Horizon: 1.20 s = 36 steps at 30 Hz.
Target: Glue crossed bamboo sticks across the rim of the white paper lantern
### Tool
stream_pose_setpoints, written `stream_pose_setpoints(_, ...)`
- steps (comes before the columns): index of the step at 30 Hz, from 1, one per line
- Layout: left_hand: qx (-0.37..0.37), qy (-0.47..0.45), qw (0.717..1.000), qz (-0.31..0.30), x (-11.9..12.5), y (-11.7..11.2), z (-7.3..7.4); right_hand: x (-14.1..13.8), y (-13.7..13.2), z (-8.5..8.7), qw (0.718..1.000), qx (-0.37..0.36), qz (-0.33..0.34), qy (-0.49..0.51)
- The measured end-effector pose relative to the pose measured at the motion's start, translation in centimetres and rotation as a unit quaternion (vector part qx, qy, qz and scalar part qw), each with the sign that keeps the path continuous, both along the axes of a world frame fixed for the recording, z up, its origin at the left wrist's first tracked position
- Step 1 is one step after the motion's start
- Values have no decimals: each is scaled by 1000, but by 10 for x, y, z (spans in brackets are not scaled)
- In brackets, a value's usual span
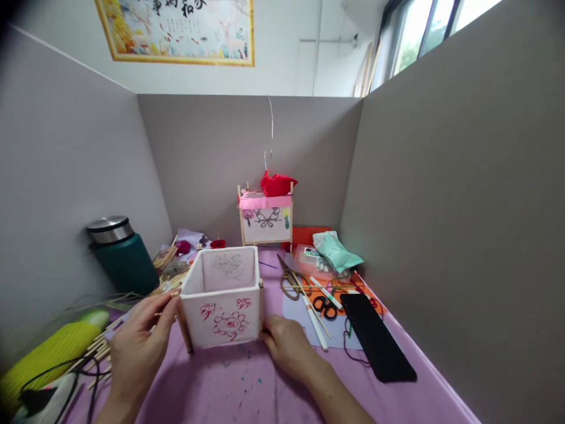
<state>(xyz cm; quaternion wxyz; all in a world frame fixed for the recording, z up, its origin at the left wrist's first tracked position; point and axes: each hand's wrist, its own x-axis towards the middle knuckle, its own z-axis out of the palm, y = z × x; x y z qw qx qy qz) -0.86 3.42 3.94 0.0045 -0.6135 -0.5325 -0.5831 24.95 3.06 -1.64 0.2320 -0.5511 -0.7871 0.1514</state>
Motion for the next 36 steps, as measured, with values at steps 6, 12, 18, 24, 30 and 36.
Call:
stream_pose_setpoints(6,-68,-69,994,42,3,-5,-11,2,2,-4,1000,7,7,19)
stream_pose_setpoints(12,-107,-61,991,57,2,-5,-21,0,-1,-1,1000,0,4,30)
stream_pose_setpoints(18,-34,-48,998,31,3,-5,-24,-3,-3,0,1000,-21,-9,17)
stream_pose_setpoints(24,-86,-91,992,13,5,-1,-26,-1,4,-15,1000,-21,3,-9)
stream_pose_setpoints(30,-291,105,948,72,-2,2,-36,6,13,-33,999,-14,27,-14)
stream_pose_setpoints(36,-330,179,922,90,-3,-2,-39,9,15,-38,999,-32,25,-29)
